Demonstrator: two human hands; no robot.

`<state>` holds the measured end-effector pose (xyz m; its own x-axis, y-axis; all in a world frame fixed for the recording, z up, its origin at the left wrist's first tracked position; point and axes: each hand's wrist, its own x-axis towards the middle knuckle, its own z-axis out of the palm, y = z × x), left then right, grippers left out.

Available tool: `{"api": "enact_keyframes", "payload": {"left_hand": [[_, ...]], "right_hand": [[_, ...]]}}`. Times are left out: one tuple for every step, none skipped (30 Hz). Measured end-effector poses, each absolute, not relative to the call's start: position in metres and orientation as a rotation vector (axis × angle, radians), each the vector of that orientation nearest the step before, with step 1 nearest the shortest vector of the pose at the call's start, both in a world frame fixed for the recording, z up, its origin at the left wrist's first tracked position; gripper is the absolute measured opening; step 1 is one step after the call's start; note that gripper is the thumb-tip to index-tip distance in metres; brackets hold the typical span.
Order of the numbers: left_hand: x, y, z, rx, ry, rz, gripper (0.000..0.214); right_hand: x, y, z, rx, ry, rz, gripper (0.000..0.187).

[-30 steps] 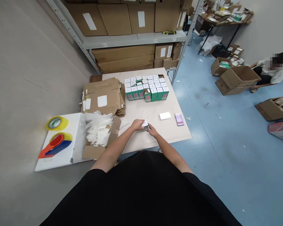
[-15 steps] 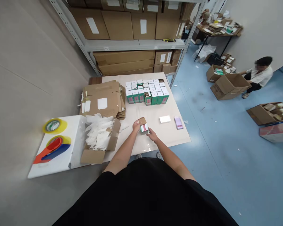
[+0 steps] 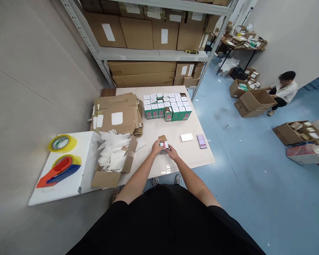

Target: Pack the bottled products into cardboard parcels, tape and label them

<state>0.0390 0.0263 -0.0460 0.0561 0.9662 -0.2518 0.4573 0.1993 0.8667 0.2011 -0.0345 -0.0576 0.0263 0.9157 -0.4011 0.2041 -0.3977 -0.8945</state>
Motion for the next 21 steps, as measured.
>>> {"api": "enact_keyframes", "payload": {"left_hand": [[0.038, 0.026, -0.046, 1.374, 1.536, 0.706, 0.057], [0.036, 0.026, -0.047, 1.328, 1.521, 0.724, 0.055], [0.034, 0.026, -0.047, 1.269, 1.496, 0.743, 0.053], [0.031, 0.027, -0.048, 1.205, 1.457, 0.759, 0.051], [0.028, 0.027, -0.048, 1.142, 1.408, 0.77, 0.05], [0.024, 0.027, -0.049, 1.084, 1.353, 0.77, 0.051], [0.019, 0.026, -0.05, 1.035, 1.301, 0.76, 0.052], [0.015, 0.025, -0.052, 0.997, 1.26, 0.743, 0.055], [0.011, 0.023, -0.053, 0.966, 1.232, 0.725, 0.058], [0.007, 0.021, -0.055, 0.944, 1.211, 0.71, 0.06], [0.005, 0.018, -0.057, 0.93, 1.194, 0.702, 0.063], [0.004, 0.016, -0.06, 0.925, 1.181, 0.709, 0.064], [0.004, 0.014, -0.062, 0.928, 1.17, 0.729, 0.065], [0.005, 0.012, -0.064, 0.939, 1.162, 0.756, 0.064], [0.008, 0.012, -0.066, 0.956, 1.161, 0.783, 0.064], [0.01, 0.012, -0.067, 0.976, 1.17, 0.806, 0.063], [0.012, 0.012, -0.068, 0.996, 1.188, 0.819, 0.061], [0.014, 0.013, -0.069, 1.011, 1.212, 0.819, 0.06], [0.015, 0.015, -0.069, 1.023, 1.236, 0.808, 0.058], [0.015, 0.016, -0.07, 1.032, 1.256, 0.791, 0.057], [0.014, 0.018, -0.069, 1.039, 1.271, 0.772, 0.055]], "right_hand": [[0.201, -0.035, -0.059, -1.665, -1.164, 1.406, 0.061], [0.201, -0.036, -0.06, -1.672, -1.173, 1.396, 0.062], [0.202, -0.036, -0.061, -1.687, -1.181, 1.384, 0.062], [0.202, -0.036, -0.062, -1.708, -1.19, 1.37, 0.061], [0.203, -0.035, -0.063, -1.729, -1.204, 1.351, 0.06], [0.203, -0.035, -0.063, -1.75, -1.224, 1.329, 0.057], [0.204, -0.033, -0.063, -1.773, -1.25, 1.304, 0.053], [0.204, -0.031, -0.063, -1.799, -1.282, 1.277, 0.049], [0.203, -0.028, -0.062, -1.831, -1.314, 1.249, 0.044], [0.202, -0.025, -0.061, -1.871, -1.343, 1.223, 0.04], [0.2, -0.022, -0.059, -1.918, -1.365, 1.197, 0.036], [0.197, -0.018, -0.058, -1.971, -1.382, 1.171, 0.031], [0.194, -0.014, -0.056, -2.026, -1.395, 1.142, 0.028], [0.191, -0.011, -0.054, -2.08, -1.406, 1.113, 0.025], [0.188, -0.008, -0.052, -2.127, -1.413, 1.083, 0.023], [0.186, -0.005, -0.051, -2.16, -1.419, 1.057, 0.021], [0.185, -0.003, -0.049, -2.173, -1.42, 1.038, 0.02], [0.186, -0.001, -0.048, -2.165, -1.413, 1.038, 0.018], [0.188, 0.0, -0.047, -2.132, -1.388, 1.067, 0.018], [0.192, 0.001, -0.046, -2.083, -1.351, 1.116, 0.018], [0.198, 0.001, -0.046, -2.029, -1.309, 1.173, 0.019]]}}
